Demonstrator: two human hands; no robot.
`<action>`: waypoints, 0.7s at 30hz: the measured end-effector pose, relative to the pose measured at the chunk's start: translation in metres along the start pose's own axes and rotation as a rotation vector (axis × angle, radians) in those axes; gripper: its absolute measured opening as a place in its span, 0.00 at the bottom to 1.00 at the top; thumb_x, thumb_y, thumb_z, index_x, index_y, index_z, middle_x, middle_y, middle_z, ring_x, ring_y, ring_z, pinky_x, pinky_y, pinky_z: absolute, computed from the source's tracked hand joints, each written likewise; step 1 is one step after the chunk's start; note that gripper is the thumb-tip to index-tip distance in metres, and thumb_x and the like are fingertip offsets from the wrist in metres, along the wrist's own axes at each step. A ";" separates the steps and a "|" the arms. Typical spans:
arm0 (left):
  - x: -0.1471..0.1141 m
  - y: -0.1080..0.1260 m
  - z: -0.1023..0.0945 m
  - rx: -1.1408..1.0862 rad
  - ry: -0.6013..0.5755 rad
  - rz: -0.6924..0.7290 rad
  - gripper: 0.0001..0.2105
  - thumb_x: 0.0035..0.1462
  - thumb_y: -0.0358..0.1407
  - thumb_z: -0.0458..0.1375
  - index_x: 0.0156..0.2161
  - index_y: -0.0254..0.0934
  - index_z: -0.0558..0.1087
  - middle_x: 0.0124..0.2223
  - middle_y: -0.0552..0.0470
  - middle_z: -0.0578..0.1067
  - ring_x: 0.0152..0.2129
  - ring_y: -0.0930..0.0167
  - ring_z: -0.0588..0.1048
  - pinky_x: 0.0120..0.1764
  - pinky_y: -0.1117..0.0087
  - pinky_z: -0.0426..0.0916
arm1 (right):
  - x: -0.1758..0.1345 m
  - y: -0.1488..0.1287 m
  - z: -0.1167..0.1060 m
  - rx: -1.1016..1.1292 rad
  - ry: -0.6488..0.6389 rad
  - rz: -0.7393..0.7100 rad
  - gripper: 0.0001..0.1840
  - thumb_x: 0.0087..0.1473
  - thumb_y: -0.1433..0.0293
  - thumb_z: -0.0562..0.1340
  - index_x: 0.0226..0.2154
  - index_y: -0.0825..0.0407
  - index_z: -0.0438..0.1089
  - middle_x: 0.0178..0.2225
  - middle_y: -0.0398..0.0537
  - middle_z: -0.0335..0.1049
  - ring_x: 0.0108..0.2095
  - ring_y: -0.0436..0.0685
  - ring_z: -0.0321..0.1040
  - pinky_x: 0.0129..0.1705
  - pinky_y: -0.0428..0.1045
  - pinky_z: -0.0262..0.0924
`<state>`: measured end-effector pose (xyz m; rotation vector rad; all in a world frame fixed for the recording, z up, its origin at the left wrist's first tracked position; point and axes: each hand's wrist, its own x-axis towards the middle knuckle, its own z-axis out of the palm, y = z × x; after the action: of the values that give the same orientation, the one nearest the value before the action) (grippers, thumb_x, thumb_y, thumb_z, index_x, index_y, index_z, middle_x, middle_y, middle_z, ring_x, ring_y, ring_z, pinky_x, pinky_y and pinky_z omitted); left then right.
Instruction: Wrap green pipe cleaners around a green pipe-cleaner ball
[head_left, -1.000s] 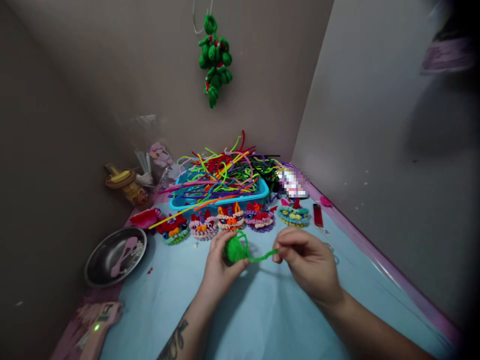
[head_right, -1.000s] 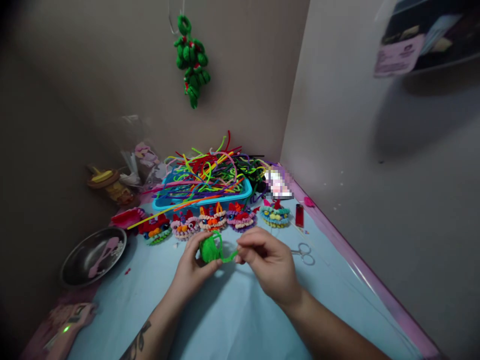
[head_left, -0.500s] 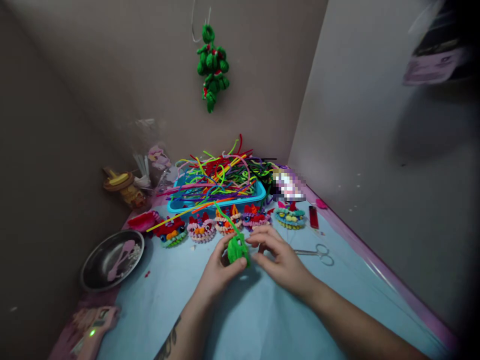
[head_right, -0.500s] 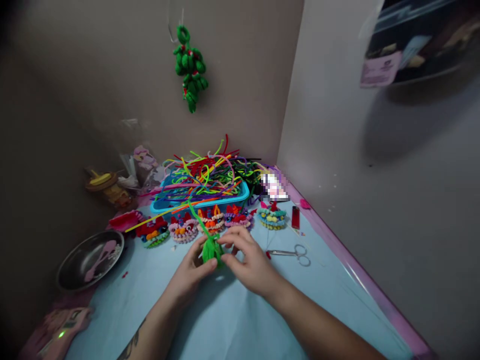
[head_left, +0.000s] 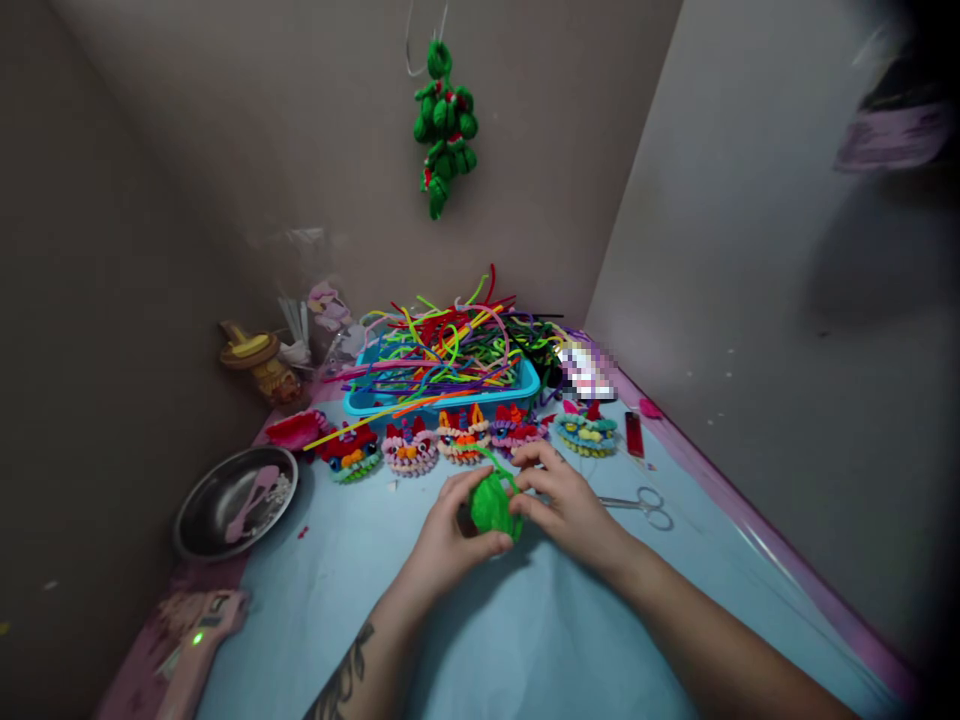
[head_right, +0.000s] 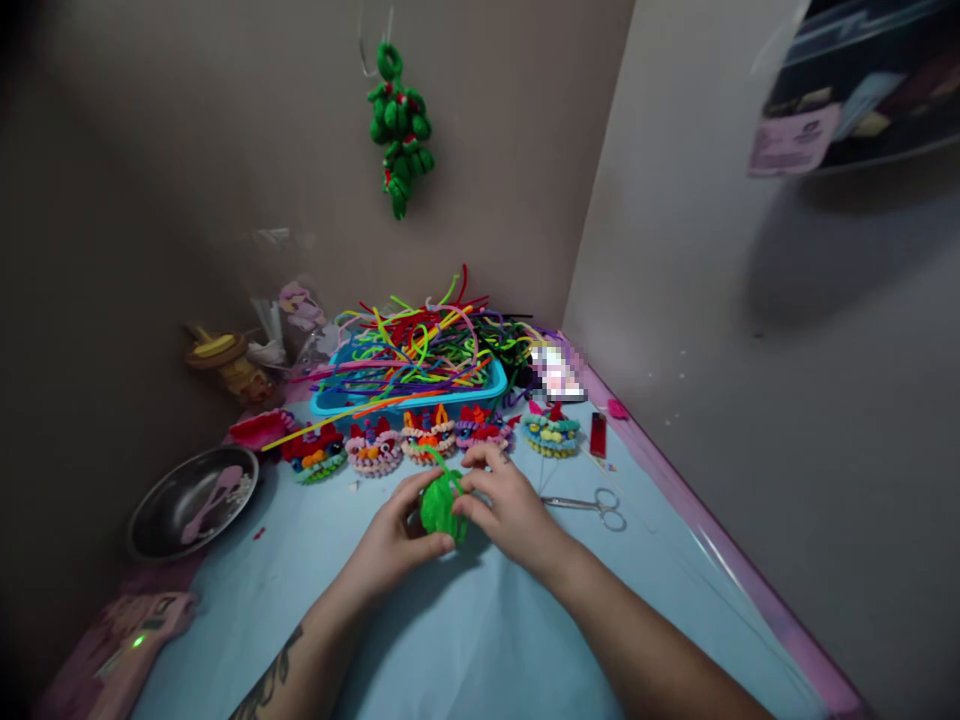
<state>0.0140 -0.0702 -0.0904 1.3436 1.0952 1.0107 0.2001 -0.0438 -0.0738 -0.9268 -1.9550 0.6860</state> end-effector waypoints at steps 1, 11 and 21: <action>0.000 0.000 0.000 0.033 -0.002 0.026 0.34 0.38 0.37 0.70 0.54 0.42 0.69 0.56 0.41 0.64 0.51 0.56 0.67 0.46 0.59 0.69 | 0.000 0.000 0.000 0.012 -0.010 0.019 0.04 0.53 0.74 0.59 0.28 0.51 0.67 0.41 0.49 0.61 0.45 0.57 0.64 0.47 0.53 0.61; -0.001 0.005 0.004 0.055 0.069 0.025 0.32 0.43 0.35 0.67 0.56 0.41 0.66 0.57 0.42 0.64 0.52 0.58 0.67 0.44 0.62 0.71 | -0.001 0.002 0.015 0.464 0.139 0.336 0.15 0.52 0.58 0.62 0.39 0.49 0.67 0.42 0.49 0.62 0.38 0.55 0.63 0.36 0.49 0.60; 0.000 0.003 0.007 0.133 0.182 0.122 0.28 0.42 0.33 0.66 0.52 0.41 0.69 0.54 0.43 0.64 0.52 0.58 0.66 0.42 0.62 0.72 | 0.002 -0.004 0.020 0.938 0.007 0.754 0.22 0.37 0.56 0.71 0.18 0.54 0.63 0.17 0.37 0.56 0.18 0.44 0.49 0.21 0.44 0.41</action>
<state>0.0207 -0.0717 -0.0875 1.4611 1.2467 1.1857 0.1808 -0.0468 -0.0793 -0.9955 -0.9797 1.8040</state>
